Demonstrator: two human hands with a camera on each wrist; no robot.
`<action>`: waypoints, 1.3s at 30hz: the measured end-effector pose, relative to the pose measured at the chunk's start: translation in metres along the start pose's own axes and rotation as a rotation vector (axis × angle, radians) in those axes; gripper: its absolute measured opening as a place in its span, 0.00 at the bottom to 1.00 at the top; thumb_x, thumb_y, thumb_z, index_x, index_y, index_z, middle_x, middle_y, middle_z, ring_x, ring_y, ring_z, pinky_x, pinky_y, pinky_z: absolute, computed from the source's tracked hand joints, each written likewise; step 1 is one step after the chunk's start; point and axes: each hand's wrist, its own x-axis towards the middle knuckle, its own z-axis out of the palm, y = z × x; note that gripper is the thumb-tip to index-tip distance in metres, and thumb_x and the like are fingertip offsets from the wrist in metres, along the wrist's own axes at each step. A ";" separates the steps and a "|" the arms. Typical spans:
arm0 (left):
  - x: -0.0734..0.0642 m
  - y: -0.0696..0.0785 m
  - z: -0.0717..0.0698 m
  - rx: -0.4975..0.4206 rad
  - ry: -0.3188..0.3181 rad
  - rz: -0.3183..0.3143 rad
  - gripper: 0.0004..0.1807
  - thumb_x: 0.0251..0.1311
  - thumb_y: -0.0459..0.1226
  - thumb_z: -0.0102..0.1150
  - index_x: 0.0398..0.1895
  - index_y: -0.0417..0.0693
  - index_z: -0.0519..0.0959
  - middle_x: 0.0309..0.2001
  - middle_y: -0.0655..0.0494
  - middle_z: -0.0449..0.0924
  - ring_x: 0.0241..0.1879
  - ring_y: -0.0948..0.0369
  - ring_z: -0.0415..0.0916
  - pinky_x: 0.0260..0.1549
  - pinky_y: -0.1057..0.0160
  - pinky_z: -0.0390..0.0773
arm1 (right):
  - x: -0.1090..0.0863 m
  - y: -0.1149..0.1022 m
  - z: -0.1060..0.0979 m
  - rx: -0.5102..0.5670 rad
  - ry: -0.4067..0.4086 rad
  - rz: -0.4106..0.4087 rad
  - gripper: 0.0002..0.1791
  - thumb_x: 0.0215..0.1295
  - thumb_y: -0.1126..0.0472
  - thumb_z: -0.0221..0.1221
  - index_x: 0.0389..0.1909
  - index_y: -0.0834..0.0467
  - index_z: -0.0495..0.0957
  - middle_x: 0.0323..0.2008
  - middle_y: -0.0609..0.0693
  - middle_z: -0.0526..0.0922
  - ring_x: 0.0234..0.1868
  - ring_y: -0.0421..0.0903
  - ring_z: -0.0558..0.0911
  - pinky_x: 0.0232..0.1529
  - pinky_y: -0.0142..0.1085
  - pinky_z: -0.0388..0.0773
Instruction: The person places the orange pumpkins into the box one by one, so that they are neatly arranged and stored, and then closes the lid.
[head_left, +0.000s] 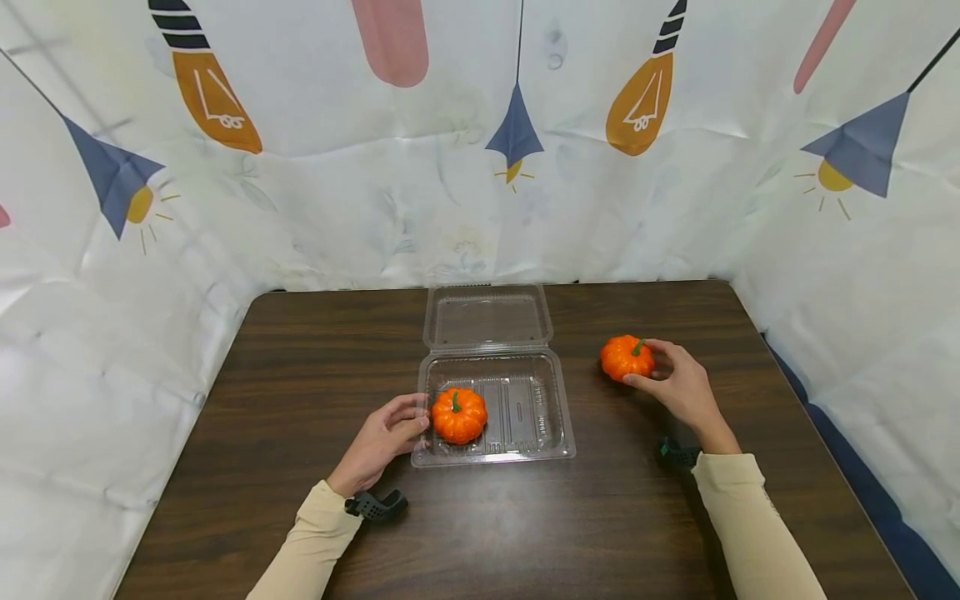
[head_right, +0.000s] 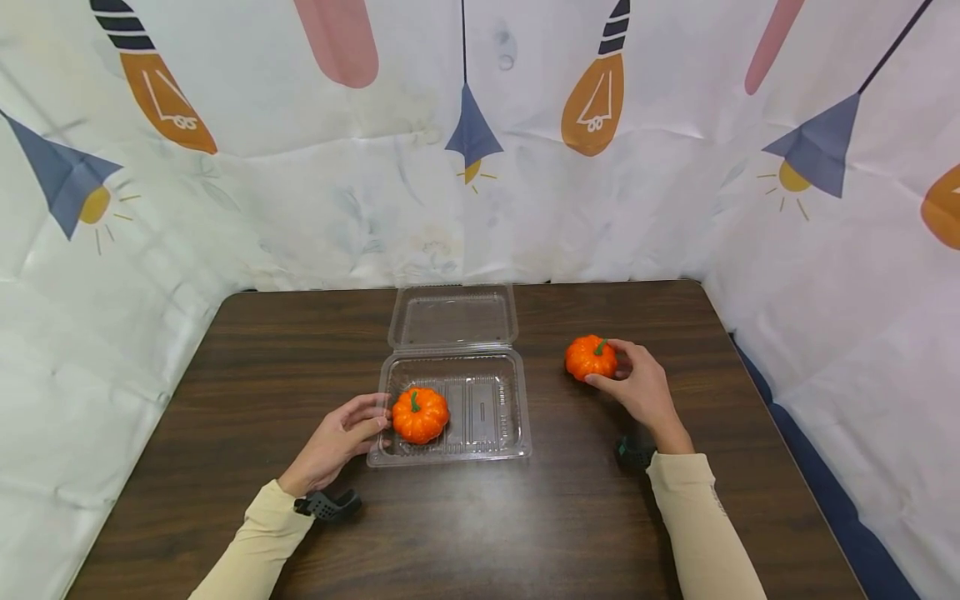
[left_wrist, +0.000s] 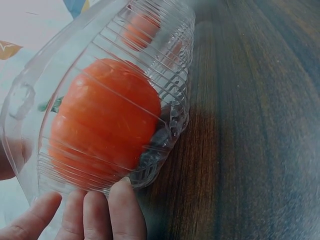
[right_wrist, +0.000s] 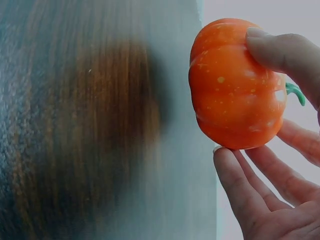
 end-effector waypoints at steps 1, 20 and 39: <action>0.000 0.000 0.000 0.002 -0.001 0.000 0.30 0.72 0.37 0.61 0.73 0.39 0.66 0.61 0.35 0.75 0.52 0.60 0.82 0.48 0.64 0.88 | 0.000 -0.001 0.000 0.000 0.002 -0.001 0.45 0.61 0.40 0.72 0.73 0.59 0.69 0.68 0.64 0.76 0.55 0.63 0.85 0.58 0.58 0.83; -0.001 0.001 -0.002 0.029 0.004 -0.003 0.30 0.72 0.37 0.60 0.74 0.40 0.66 0.63 0.34 0.75 0.55 0.54 0.82 0.50 0.61 0.88 | -0.003 -0.035 -0.001 0.028 0.007 -0.094 0.45 0.58 0.46 0.75 0.72 0.60 0.70 0.68 0.64 0.74 0.60 0.65 0.82 0.61 0.60 0.81; -0.001 0.000 -0.003 0.015 -0.010 0.011 0.30 0.72 0.38 0.62 0.74 0.40 0.67 0.61 0.34 0.75 0.55 0.54 0.81 0.49 0.63 0.88 | -0.005 -0.063 0.017 0.042 0.000 -0.198 0.42 0.54 0.50 0.78 0.69 0.57 0.73 0.61 0.59 0.78 0.57 0.59 0.84 0.57 0.54 0.84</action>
